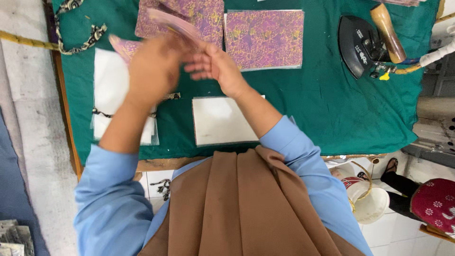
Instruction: The person wraps small pieces of patterned fabric with white paper and clear plastic sheets on a green-covered table. They repeatedly pick up a fabric piece, place it on a paper sheet, cover it with plastic, fold the edges, and stack the finished packages.
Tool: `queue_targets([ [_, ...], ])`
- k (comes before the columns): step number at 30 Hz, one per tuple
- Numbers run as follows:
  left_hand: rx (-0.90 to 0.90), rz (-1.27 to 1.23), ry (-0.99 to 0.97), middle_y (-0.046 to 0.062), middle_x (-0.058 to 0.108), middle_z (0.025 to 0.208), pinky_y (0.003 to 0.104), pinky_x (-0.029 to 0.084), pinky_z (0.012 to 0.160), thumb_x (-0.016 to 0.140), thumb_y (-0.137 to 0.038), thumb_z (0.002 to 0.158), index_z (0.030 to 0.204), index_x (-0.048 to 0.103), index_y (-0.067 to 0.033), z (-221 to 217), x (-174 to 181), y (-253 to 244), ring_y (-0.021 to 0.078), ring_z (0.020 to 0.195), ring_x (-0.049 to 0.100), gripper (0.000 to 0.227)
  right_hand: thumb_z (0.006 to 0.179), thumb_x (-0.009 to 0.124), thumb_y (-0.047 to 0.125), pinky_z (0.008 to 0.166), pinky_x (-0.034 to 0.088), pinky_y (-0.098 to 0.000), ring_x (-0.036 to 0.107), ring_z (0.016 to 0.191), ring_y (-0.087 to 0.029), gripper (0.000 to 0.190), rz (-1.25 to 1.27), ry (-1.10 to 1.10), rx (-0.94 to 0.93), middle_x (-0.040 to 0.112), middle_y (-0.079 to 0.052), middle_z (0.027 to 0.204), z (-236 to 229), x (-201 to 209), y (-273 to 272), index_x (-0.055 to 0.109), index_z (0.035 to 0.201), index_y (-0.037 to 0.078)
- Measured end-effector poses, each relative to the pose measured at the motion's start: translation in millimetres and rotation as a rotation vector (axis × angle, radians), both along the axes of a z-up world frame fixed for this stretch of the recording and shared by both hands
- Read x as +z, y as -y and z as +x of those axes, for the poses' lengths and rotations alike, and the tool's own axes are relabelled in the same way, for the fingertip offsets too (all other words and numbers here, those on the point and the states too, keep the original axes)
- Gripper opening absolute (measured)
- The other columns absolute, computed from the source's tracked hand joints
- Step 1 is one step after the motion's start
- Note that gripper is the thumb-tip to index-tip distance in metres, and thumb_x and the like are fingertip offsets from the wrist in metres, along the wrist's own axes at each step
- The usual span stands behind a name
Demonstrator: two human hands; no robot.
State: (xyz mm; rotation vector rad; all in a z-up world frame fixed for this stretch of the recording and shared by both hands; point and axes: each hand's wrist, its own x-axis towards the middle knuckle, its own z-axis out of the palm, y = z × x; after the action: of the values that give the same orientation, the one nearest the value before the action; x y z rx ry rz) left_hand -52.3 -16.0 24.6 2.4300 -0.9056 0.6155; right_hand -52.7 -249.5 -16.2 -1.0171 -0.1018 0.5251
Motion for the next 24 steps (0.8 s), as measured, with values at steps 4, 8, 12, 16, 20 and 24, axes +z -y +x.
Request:
queue_targets([
  [4, -0.061, 0.222, -0.203, 0.005, 0.063, 0.122, 0.044, 0.052, 0.087, 0.074, -0.018, 0.092, 0.118, 0.072, -0.0204, -68, 5, 20, 0.0286, 0.109, 0.061, 0.026, 0.110, 0.061, 0.019, 0.087, 0.059, -0.0357, 0.068, 0.102, -0.021, 0.031, -0.154, -0.023, 0.118, 0.070, -0.012, 0.115, -14, -23, 5, 0.062, 0.130, -0.004],
  [8, 0.075, -0.265, -0.275, 0.007, 0.061, 0.134, 0.046, 0.047, 0.103, 0.077, -0.025, 0.090, 0.128, 0.066, -0.0169, -121, 2, 23, 0.0281, 0.120, 0.058, 0.041, 0.107, 0.063, 0.009, 0.087, 0.054, -0.0324, 0.066, 0.104, -0.017, 0.027, -0.049, -0.101, -0.158, 0.070, -0.008, 0.120, -44, -29, 9, 0.064, 0.132, -0.001],
  [12, 0.233, -1.266, -0.656, 0.008, 0.051, 0.145, 0.042, 0.043, 0.113, 0.078, -0.043, 0.090, 0.141, 0.052, -0.0132, -159, -25, 48, 0.0240, 0.133, 0.050, 0.064, 0.107, 0.059, 0.008, 0.102, 0.054, -0.0370, 0.068, 0.115, -0.021, 0.027, 0.167, -0.230, -0.172, 0.071, -0.011, 0.126, -83, -14, 18, 0.063, 0.132, -0.001],
  [16, -0.368, -2.060, -1.434, 0.014, 0.059, 0.142, 0.044, 0.046, 0.109, 0.078, -0.047, 0.082, 0.139, 0.056, -0.0081, -168, -52, 44, 0.0287, 0.130, 0.057, 0.072, 0.106, 0.060, 0.007, 0.107, 0.053, -0.0387, 0.067, 0.120, -0.022, 0.027, 0.292, -0.258, -0.059, 0.069, -0.011, 0.129, -119, 4, 23, 0.062, 0.132, 0.000],
  [20, 0.024, -1.586, -1.269, 0.007, 0.068, 0.122, 0.036, 0.053, 0.101, 0.076, -0.018, 0.098, 0.127, 0.063, -0.0026, -176, -68, 24, 0.0169, 0.111, 0.066, 0.036, 0.100, 0.063, 0.008, 0.104, 0.054, -0.0382, 0.069, 0.115, -0.021, 0.031, 0.274, -0.246, -0.114, 0.071, -0.010, 0.125, -136, -2, 57, 0.064, 0.130, 0.000],
  [24, 0.235, -1.010, -1.138, 0.001, 0.073, 0.099, 0.026, 0.055, 0.077, 0.076, -0.016, 0.094, 0.110, 0.068, -0.0016, -198, -88, 6, 0.0087, 0.087, 0.066, 0.023, 0.102, 0.065, 0.005, 0.094, 0.055, -0.0335, 0.069, 0.103, -0.016, 0.022, -0.088, -0.236, -0.172, 0.073, -0.008, 0.116, -163, -40, 107, 0.067, 0.123, -0.001],
])
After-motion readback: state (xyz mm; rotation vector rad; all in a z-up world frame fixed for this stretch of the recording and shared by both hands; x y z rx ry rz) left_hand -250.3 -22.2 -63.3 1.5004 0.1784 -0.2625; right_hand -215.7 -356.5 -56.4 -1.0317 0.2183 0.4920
